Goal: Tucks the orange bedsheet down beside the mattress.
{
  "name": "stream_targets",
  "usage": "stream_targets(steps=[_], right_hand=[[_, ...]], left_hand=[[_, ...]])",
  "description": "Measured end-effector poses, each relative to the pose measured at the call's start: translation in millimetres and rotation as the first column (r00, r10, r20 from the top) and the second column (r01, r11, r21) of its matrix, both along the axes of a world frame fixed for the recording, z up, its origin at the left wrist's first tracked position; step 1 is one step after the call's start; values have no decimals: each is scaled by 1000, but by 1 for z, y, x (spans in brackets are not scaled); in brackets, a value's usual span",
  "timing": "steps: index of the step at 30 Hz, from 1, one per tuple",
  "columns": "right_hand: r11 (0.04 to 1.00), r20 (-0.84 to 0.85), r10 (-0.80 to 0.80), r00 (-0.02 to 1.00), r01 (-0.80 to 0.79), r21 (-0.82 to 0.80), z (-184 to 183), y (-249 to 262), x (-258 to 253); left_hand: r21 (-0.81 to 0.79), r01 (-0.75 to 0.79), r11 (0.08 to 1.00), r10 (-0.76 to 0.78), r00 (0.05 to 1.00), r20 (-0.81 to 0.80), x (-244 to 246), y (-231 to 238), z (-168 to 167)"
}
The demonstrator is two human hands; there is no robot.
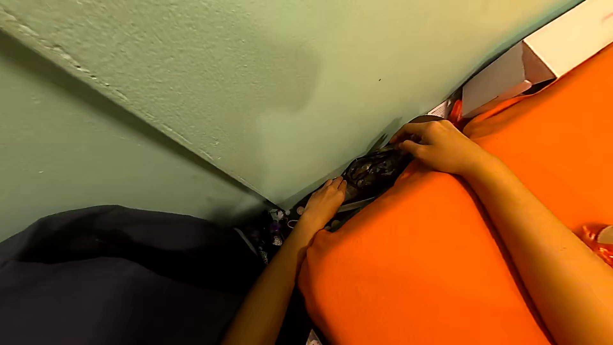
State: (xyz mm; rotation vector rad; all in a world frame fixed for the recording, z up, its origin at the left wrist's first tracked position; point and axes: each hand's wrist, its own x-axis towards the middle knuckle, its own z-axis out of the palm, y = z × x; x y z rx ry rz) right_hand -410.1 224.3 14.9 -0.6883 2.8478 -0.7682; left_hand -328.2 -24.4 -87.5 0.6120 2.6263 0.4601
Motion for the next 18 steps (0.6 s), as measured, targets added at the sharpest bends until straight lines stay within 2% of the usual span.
stream_targets(steps=[3, 6, 11, 13, 15, 18], right_hand=[[1000, 44, 3, 999, -3, 1, 0, 1, -2], [1000, 62, -3, 998, 3, 1, 1, 2, -3], [1000, 92, -12, 996, 13, -8, -2, 2, -5], [1000, 97, -10, 995, 12, -19, -2, 3, -6], [1000, 106, -12, 994, 15, -26, -1, 3, -6], [1000, 102, -20, 995, 22, -19, 0, 2, -5]], left_hand=[[-79, 24, 997, -37, 983, -179, 8, 2, -25], [-62, 15, 998, -32, 960, -278, 14, -1, -39], [131, 28, 991, -3, 982, -189, 15, -4, -41], [185, 94, 978, -45, 966, -255, 14, -4, -44], [170, 113, 979, -51, 943, -328, 13, -4, -41], [92, 13, 996, 20, 936, -350, 15, 0, -29]])
